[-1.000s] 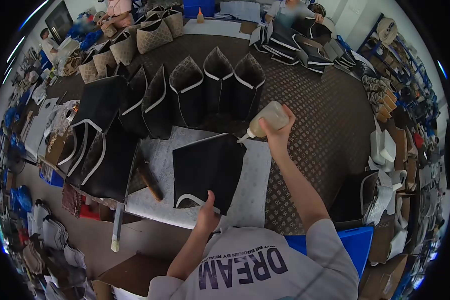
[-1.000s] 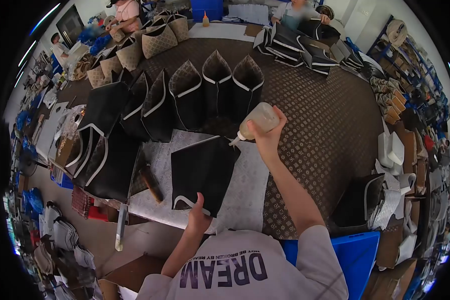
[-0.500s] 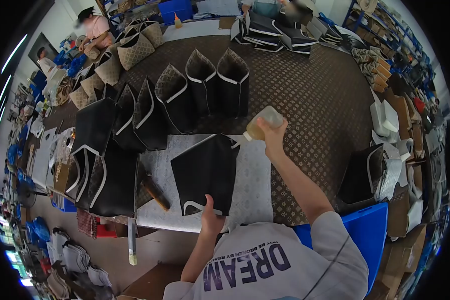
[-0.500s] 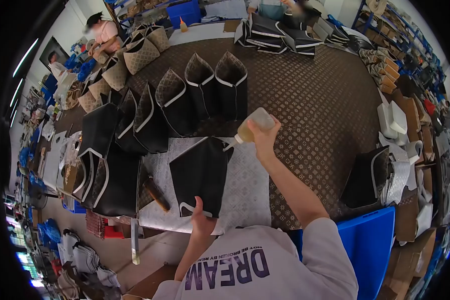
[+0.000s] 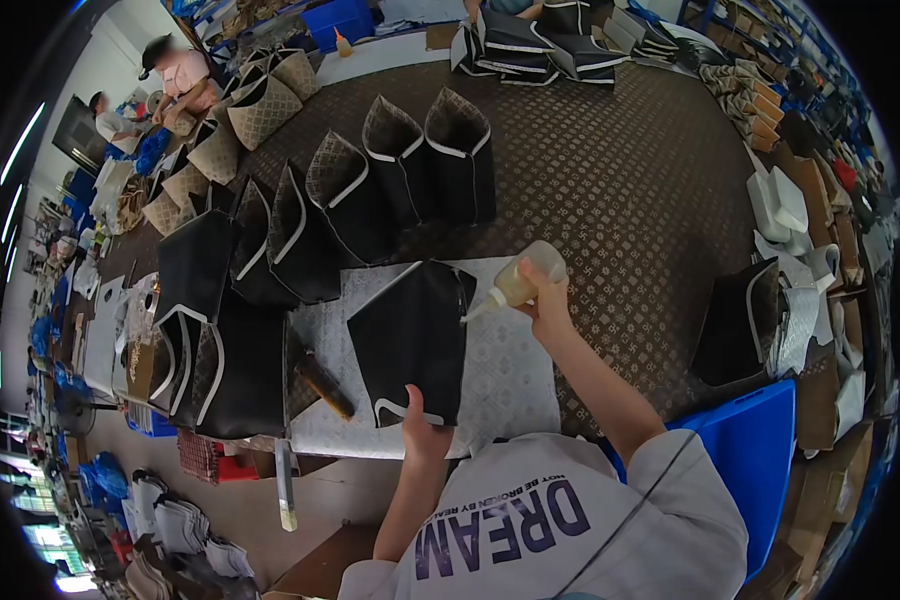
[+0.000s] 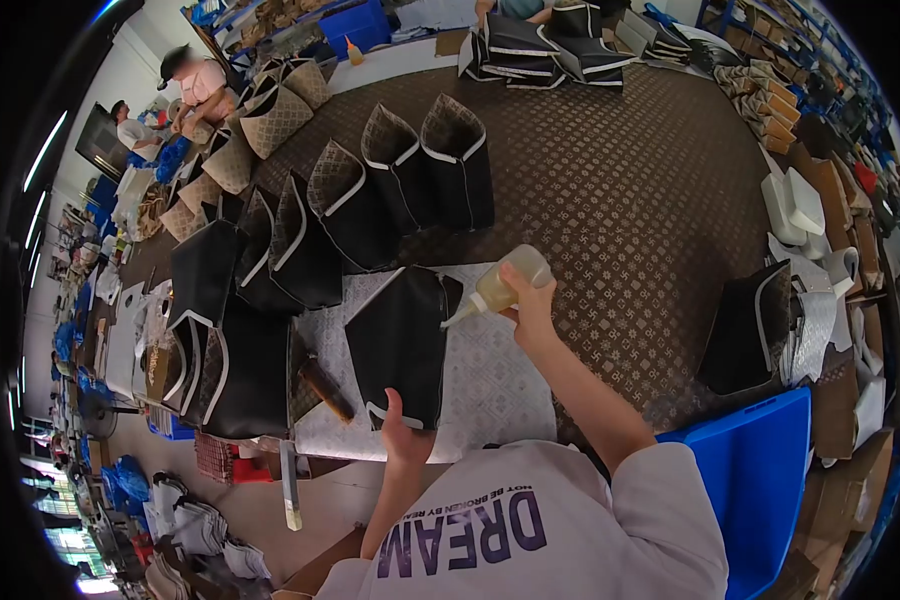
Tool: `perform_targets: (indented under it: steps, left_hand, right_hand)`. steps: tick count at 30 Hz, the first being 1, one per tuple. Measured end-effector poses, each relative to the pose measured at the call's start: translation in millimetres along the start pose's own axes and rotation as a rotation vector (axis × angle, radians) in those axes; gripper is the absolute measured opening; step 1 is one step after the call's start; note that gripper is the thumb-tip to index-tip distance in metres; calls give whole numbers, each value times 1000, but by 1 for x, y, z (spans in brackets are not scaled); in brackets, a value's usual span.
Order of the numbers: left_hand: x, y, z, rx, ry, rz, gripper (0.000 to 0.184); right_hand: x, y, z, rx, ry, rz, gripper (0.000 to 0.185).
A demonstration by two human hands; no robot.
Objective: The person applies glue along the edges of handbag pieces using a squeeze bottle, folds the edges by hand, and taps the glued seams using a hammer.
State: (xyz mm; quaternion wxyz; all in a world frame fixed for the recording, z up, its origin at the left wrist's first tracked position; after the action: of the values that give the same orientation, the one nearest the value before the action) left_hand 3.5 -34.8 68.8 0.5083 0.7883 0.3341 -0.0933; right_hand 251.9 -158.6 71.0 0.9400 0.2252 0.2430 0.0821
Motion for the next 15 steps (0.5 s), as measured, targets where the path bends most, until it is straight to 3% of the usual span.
perform_targets:
  steps: [3,6,9,15]
  left_hand:
    - [-2,-2,-3,19,18,0,62]
    - [-3,-3,-5,-11,21,-5,63]
    - [-5,0,-8,1,36,-6,63]
    - [-4,-4,-5,-29,6,-36,63]
  right_hand:
    - [21,-9,5,34,-98,-141,66]
    - [25,2,19,77,-165,-126,68]
    - [31,18,20,158,-171,34,87]
    - [15,22,29,3,-198,-65,88]
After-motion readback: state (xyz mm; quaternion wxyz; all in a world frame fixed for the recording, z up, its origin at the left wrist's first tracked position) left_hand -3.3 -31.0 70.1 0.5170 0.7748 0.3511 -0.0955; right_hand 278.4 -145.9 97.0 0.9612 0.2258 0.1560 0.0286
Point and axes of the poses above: each hand's wrist, its own x-axis towards the middle knuckle, its own y-axis out of the palm, z = x × y, the point moved 10 cm from there along x, towards the middle knuckle, and after that the axes turned 2 degrees about x, right-handed, at the moved point
